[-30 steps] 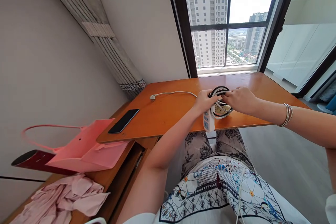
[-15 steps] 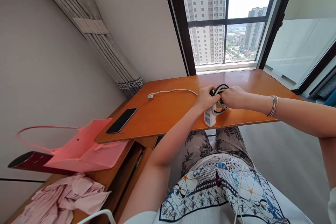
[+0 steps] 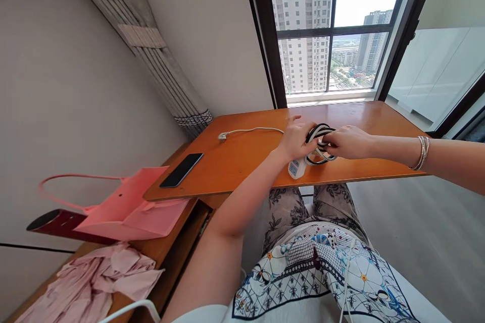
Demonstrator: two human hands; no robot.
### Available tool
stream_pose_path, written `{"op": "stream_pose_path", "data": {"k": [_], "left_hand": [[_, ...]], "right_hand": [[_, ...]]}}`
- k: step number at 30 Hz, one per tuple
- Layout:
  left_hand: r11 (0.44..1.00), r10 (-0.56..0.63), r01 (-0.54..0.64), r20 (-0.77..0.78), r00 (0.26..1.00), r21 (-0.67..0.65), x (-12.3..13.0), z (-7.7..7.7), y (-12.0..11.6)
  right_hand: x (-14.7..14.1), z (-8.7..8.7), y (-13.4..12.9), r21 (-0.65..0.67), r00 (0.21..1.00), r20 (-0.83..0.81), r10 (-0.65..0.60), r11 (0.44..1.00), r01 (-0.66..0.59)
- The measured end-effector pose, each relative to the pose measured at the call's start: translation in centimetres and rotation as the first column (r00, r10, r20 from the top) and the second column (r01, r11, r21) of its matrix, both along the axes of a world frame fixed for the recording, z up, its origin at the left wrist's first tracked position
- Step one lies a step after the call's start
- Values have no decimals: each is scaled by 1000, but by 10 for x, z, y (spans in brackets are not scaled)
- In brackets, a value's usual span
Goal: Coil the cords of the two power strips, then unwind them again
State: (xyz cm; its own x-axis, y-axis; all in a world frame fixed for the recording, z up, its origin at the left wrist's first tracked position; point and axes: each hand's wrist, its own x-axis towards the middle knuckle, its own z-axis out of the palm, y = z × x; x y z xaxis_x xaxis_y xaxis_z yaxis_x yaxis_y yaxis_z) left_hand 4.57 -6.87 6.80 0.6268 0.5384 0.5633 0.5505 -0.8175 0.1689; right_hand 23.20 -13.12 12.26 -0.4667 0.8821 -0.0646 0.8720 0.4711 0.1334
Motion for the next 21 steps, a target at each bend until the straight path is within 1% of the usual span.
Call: {"op": "stream_pose_path", "data": {"k": [4,10,13,16,21], "left_hand": [[997,-67,67,3,998,44,-7,-2,2],[972,-233,234,66,970,-3,-14,-1,8],[958,-281,285,115,953,-19,-16,-1,8],[953,-288,299,174,942,-39,-19,-2,5],[943,-235,274,204,950,-191,-25,-6,-6]], "right_hand": [[5,-2,-8,27,997,-66,27,999,-25],[9,-2,-25,97,985,-126,117,990,-105],[11,1,-33,132,976,-115,183,977,-168],[13,2,-38,161,961,-103,257,958,-239],[19,2,-43,163,922,-110,371,922,-351]]}}
